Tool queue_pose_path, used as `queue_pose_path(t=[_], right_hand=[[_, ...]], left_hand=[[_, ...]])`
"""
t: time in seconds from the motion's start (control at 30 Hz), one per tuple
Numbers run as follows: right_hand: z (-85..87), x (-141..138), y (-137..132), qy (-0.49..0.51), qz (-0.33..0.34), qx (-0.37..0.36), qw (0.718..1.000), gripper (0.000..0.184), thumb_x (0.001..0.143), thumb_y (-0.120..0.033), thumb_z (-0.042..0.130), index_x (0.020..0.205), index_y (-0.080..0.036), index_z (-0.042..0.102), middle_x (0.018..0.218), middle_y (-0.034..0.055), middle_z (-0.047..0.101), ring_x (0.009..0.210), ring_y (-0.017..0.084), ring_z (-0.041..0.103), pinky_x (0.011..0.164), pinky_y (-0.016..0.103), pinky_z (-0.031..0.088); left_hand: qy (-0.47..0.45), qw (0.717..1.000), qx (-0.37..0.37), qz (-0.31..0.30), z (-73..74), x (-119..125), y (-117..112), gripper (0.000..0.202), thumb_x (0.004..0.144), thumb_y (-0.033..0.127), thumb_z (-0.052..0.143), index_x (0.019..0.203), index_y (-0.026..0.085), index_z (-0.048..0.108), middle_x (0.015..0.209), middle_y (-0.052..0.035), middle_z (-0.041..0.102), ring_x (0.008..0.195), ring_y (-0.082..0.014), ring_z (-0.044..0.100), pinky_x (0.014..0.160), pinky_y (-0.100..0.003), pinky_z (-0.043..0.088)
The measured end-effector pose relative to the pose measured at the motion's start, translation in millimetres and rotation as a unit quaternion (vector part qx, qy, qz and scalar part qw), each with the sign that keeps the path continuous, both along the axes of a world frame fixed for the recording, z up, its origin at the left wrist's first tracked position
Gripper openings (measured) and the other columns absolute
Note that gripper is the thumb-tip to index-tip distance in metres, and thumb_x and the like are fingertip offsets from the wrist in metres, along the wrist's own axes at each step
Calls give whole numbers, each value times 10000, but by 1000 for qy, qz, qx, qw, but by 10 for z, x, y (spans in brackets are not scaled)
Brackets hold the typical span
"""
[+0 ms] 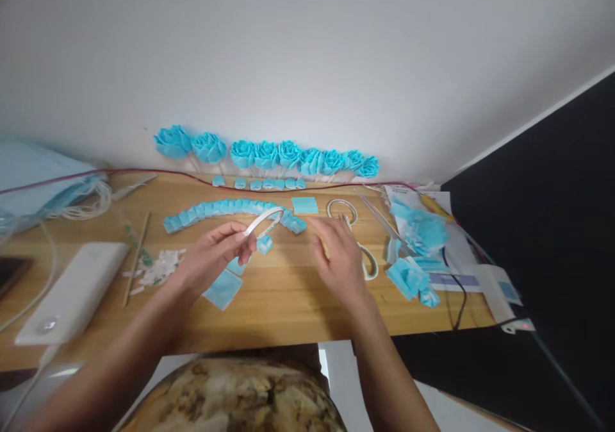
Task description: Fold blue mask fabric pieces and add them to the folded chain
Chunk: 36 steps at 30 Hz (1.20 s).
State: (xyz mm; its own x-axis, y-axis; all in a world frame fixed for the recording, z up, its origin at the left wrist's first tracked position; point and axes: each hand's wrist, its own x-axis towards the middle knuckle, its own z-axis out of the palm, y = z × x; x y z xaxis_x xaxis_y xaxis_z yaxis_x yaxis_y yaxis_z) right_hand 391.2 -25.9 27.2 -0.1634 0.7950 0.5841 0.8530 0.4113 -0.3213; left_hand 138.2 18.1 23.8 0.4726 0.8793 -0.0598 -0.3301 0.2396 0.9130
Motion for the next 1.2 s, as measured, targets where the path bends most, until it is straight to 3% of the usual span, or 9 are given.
queue_pose_path(t=[0.17,0.27,0.43,0.53,0.63,0.7,0.93,1.07,1.2], right_hand=[[-429,626,-360,-127,-192,-75,970,334,966,-301,455,1187,-158,661,1016,159,697,911,303,636,818,459,516],[-606,779,-481,-178,-230,-147,946,421,955,-366,484,1254,-107,627,914,158,681,831,295,639,754,416,516],[-556,763,-354,-163,-287,-229,916,418,903,-367,564,1243,-132,630,963,160,699,816,291,667,717,389,508],[-423,804,-344,-3,-309,-266,913,462,838,-411,634,1220,-152,616,928,133,710,800,285,685,707,397,531],[-282,802,-470,281,-201,-250,904,648,819,-475,659,1384,-218,473,925,70,712,776,226,701,724,367,568],[-212,698,-565,377,-124,-254,882,712,813,-480,697,1438,-275,428,945,46,717,793,204,706,779,366,575],[-99,67,-618,330,27,-344,878,724,642,-616,826,1238,-233,678,1110,107,685,949,262,656,881,397,541],[51,-62,-578,348,177,-418,820,754,813,-726,596,1383,-234,551,1166,130,640,1060,271,605,951,411,485],[57,-126,-478,379,245,-539,711,665,880,-701,529,1317,-204,590,1048,114,647,935,221,597,863,378,483]], left_hand=[[-32,999,-32,1,22,-69,21,292,834,423,735,791,148,648,784,-33,674,594,-101,549,589,-252,409],[-43,998,-40,-11,25,-69,26,305,861,423,701,784,135,639,816,-52,676,614,-109,562,598,-253,418],[-49,998,-32,-23,-20,-53,40,349,876,461,665,811,117,653,847,-80,672,642,-128,575,607,-262,433],[-53,998,-35,-21,-39,-53,60,384,874,492,656,831,110,660,836,-92,676,642,-135,576,601,-263,437],[-59,997,-39,-25,-57,-48,79,405,873,511,651,842,107,665,832,-96,679,641,-135,578,605,-262,443],[-61,997,-36,-30,-77,-39,87,403,875,512,648,849,110,668,845,-96,680,653,-138,584,613,-263,449],[-65,997,-30,-38,-137,-35,101,391,904,499,614,895,114,681,896,-103,692,717,-157,617,677,-278,484],[-69,996,-30,-41,-149,-47,104,395,914,498,602,951,113,681,926,-117,707,742,-171,638,710,-294,500],[-71,996,-34,-49,-142,-52,90,414,899,519,625,984,117,673,965,-125,710,800,-196,657,760,-325,513]])
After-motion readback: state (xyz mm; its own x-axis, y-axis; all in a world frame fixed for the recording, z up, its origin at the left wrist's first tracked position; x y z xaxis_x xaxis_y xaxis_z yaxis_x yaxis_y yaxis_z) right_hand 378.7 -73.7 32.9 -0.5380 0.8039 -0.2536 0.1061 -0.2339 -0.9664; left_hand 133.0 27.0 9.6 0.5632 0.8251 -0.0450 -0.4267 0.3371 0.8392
